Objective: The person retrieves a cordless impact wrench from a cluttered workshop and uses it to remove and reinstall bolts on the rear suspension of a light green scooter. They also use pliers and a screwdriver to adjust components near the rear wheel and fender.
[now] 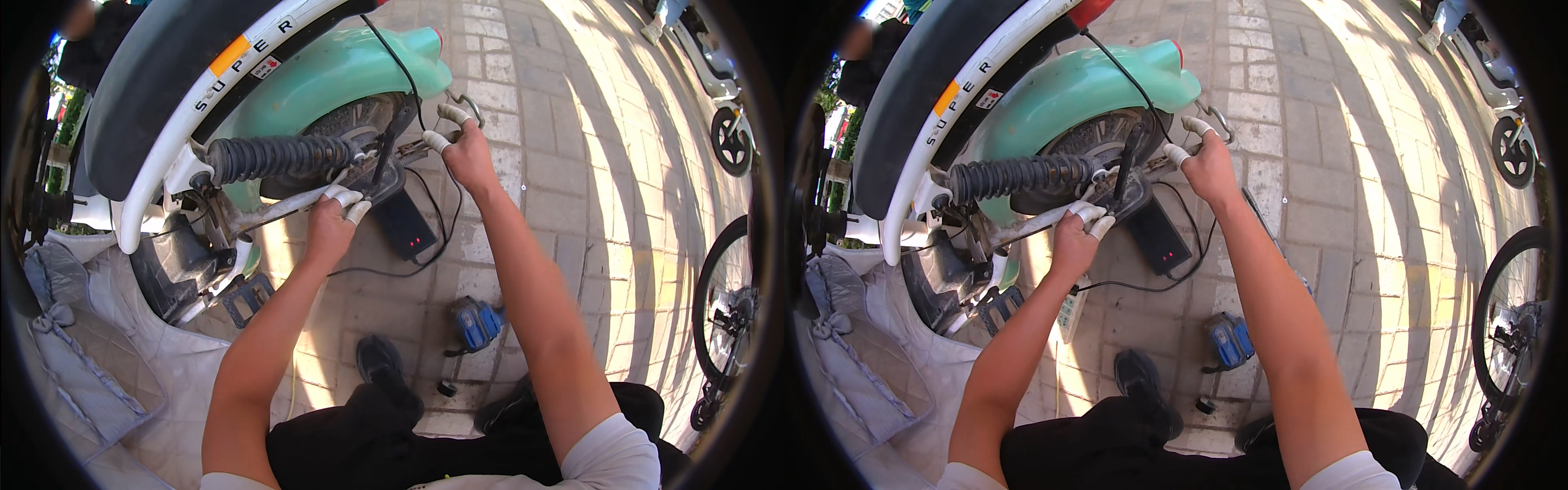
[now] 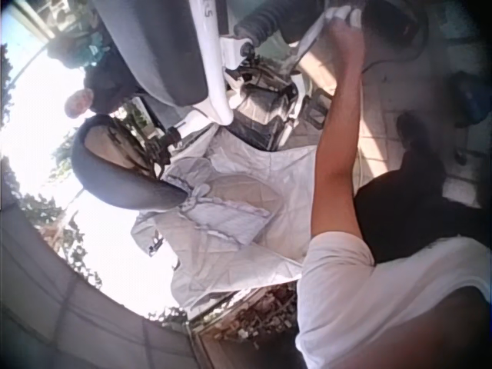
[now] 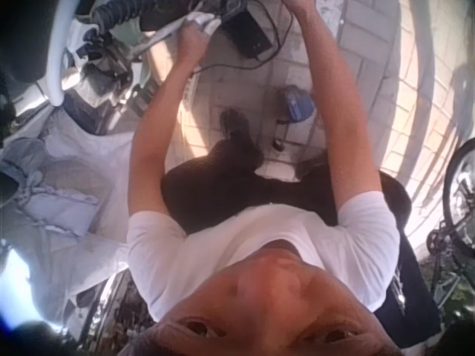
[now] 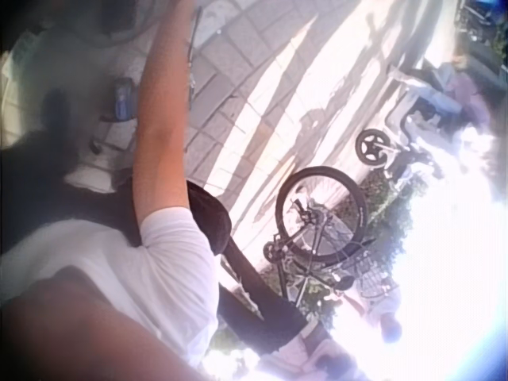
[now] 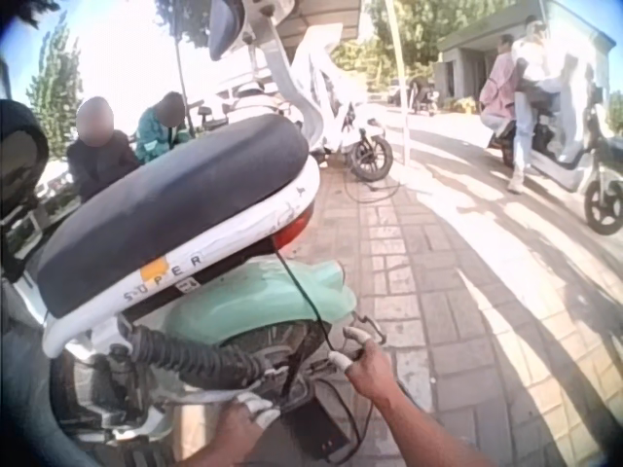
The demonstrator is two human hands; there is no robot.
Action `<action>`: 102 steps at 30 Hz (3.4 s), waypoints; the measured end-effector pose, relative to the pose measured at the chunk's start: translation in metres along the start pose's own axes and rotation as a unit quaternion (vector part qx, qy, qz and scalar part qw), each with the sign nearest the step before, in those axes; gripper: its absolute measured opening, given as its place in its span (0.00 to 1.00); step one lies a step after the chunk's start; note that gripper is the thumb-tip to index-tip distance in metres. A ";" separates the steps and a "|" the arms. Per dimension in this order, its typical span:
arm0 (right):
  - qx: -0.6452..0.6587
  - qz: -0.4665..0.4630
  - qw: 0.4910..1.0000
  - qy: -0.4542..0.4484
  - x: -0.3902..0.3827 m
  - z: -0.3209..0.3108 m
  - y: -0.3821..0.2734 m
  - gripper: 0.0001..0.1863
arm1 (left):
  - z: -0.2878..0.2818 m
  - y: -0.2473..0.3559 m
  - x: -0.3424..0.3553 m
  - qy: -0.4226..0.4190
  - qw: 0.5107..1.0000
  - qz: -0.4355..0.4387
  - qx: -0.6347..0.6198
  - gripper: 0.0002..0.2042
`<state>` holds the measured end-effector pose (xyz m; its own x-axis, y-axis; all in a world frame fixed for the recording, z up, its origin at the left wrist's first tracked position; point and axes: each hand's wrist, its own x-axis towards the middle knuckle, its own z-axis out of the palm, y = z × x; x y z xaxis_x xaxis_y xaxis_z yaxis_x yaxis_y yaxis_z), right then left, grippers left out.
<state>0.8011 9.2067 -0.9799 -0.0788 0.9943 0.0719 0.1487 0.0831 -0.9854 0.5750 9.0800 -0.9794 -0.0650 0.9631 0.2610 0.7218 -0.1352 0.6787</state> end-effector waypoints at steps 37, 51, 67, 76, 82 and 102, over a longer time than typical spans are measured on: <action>0.135 0.206 0.947 -0.204 -0.029 0.041 -0.019 0.16 | 0.018 -0.002 0.018 0.048 0.993 -0.070 0.077 0.10; -0.055 0.085 0.987 -0.126 -0.024 0.069 0.001 0.18 | 0.023 0.012 0.025 0.065 0.966 -0.153 0.200 0.12; -0.083 0.294 0.943 0.135 -0.144 -0.088 0.071 0.15 | 0.020 0.016 0.024 0.055 0.974 -0.138 0.168 0.13; -0.039 0.588 0.776 -0.225 -0.258 -0.155 0.061 0.21 | 0.019 0.008 0.021 0.064 0.984 -0.101 0.129 0.11; 0.247 0.445 0.840 0.188 -0.309 -0.142 0.123 0.19 | 0.026 0.013 0.017 0.031 0.980 -0.166 -0.105 0.10; 0.492 0.268 0.807 0.190 -0.301 -0.122 0.084 0.13 | 0.008 0.015 0.006 0.001 0.977 -0.193 -0.093 0.12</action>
<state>0.9572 8.9229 -1.0659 0.0727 0.8343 -0.5464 -0.8072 -0.2726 -0.5235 0.5913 9.0859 -0.9734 -0.3082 0.9506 -0.0373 0.5060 0.1970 0.8398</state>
